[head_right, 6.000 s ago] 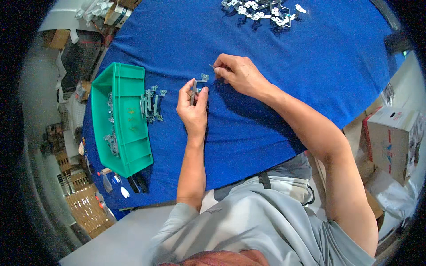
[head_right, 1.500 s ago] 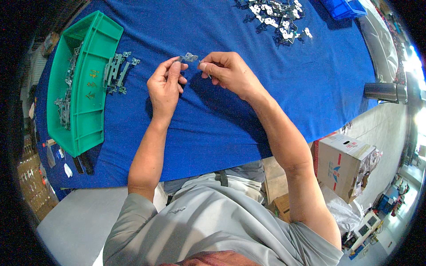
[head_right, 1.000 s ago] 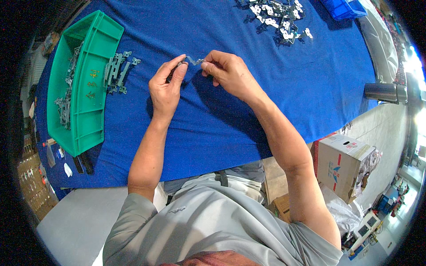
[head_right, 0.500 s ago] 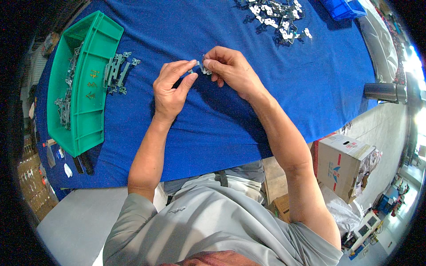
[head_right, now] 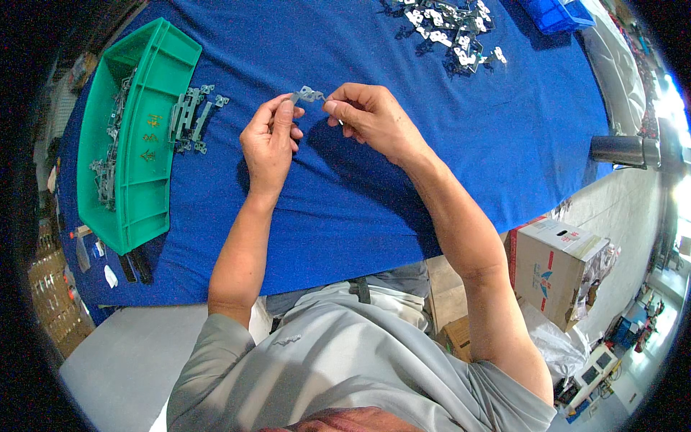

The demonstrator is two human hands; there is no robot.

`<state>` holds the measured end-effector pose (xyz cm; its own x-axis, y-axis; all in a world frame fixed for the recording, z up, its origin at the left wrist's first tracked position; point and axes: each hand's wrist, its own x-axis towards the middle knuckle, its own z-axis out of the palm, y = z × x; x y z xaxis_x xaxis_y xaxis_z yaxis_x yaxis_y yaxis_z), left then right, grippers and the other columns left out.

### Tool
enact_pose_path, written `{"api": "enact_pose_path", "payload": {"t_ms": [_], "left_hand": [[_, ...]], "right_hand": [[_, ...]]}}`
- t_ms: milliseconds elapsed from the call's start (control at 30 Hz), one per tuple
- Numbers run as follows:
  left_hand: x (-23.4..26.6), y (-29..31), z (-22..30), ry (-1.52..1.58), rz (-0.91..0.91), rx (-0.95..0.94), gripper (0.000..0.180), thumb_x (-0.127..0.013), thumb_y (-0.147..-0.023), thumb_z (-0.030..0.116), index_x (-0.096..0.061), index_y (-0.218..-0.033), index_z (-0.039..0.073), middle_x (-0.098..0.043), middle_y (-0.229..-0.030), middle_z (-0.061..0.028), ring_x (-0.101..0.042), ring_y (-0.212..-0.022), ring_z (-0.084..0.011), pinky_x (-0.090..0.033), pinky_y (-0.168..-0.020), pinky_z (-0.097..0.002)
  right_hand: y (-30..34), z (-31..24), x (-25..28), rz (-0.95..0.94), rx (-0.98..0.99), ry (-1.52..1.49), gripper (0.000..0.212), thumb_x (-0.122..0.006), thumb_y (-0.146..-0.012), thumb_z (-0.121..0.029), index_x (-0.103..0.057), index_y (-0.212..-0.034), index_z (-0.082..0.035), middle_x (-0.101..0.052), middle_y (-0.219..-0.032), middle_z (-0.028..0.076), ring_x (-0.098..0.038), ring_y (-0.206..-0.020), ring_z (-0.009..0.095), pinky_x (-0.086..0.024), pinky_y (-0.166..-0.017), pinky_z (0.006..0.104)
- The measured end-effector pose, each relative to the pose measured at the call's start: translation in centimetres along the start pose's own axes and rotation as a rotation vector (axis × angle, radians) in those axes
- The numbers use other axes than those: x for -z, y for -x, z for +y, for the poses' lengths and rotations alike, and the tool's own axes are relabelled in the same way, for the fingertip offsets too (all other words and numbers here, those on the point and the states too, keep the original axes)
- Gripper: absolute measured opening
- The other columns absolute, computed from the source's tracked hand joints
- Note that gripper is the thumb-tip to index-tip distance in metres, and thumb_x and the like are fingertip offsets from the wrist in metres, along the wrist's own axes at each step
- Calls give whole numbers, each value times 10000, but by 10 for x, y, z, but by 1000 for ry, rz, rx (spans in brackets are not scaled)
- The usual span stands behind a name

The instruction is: The person picks up a metal bracket and a small metal piece from the table, fits the piece into the bracket by hand, and places the assembled unit onto a pile.

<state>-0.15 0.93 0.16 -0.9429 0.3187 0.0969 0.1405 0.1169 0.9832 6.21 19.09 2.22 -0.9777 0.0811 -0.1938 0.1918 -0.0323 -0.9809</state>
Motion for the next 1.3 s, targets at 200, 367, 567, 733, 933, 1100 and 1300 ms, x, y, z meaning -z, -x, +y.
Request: {"api": "enact_pose_path", "payload": {"t_ms": [200, 367, 567, 733, 933, 1100, 1300], "left_hand": [[1, 0, -4, -38, 7, -52, 240, -624, -1007, 210, -703, -1142, 28, -714, -875, -51, -577, -610, -38, -441, -481, -191], [5, -5, -4, -147, -39, -360, 236, -722, -918, 128, -731, -1138, 46, -723, -981, -63, -644, -840, -115, -499, -714, -254], [5, -4, 2, -265, -69, -486, 249, -748, -862, 79, -745, -1110, 53, -725, -1046, -99, -655, -955, -227, -506, -839, -317], [3, -4, 1, -254, -121, -502, 234, -750, -862, 87, -747, -1092, 47, -727, -1056, -105, -661, -962, -223, -513, -854, -316], [0, 1, -2, -167, -72, -273, 205, -663, -966, 158, -718, -1114, 28, -731, -961, -84, -648, -761, -105, -523, -649, -247], [-1, 1, -3, -17, 49, -34, 217, -617, -1004, 182, -703, -1069, -7, -736, -800, -89, -631, -573, -90, -498, -512, -250], [-2, 0, 0, -25, 36, -46, 214, -628, -998, 180, -705, -1069, -7, -735, -810, -88, -629, -591, -89, -502, -527, -250]], "right_hand": [[-1, -1, 1, 0, -6, 121, 211, -625, -993, -220, -672, -986, -14, -655, -795, 6, -534, -630, 59, -438, -547, 223], [-1, 3, 2, 24, 21, 136, 220, -625, -988, -221, -654, -1033, -7, -653, -816, 14, -557, -658, 75, -481, -583, 236], [-2, -4, 2, 13, -47, -124, 204, -595, -1014, -212, -636, -1073, -21, -613, -855, -1, -569, -714, 60, -498, -640, 226], [-4, 3, 7, -14, -32, -62, 203, -606, -1009, -228, -647, -1056, -35, -604, -838, -6, -572, -712, 58, -491, -620, 225], [-3, -3, 5, 234, 139, -144, 198, -626, -994, -234, -673, -993, -41, -631, -803, -11, -559, -671, 49, -442, -534, 203], [1, -5, 2, 23, -23, 1, 211, -619, -998, -254, -694, -963, -59, -661, -799, -19, -542, -646, 37, -414, -517, 191], [1, -4, 0, -22, -46, 35, 220, -624, -995, -264, -694, -966, -57, -666, -804, -16, -530, -638, 36, -412, -527, 202]]}}
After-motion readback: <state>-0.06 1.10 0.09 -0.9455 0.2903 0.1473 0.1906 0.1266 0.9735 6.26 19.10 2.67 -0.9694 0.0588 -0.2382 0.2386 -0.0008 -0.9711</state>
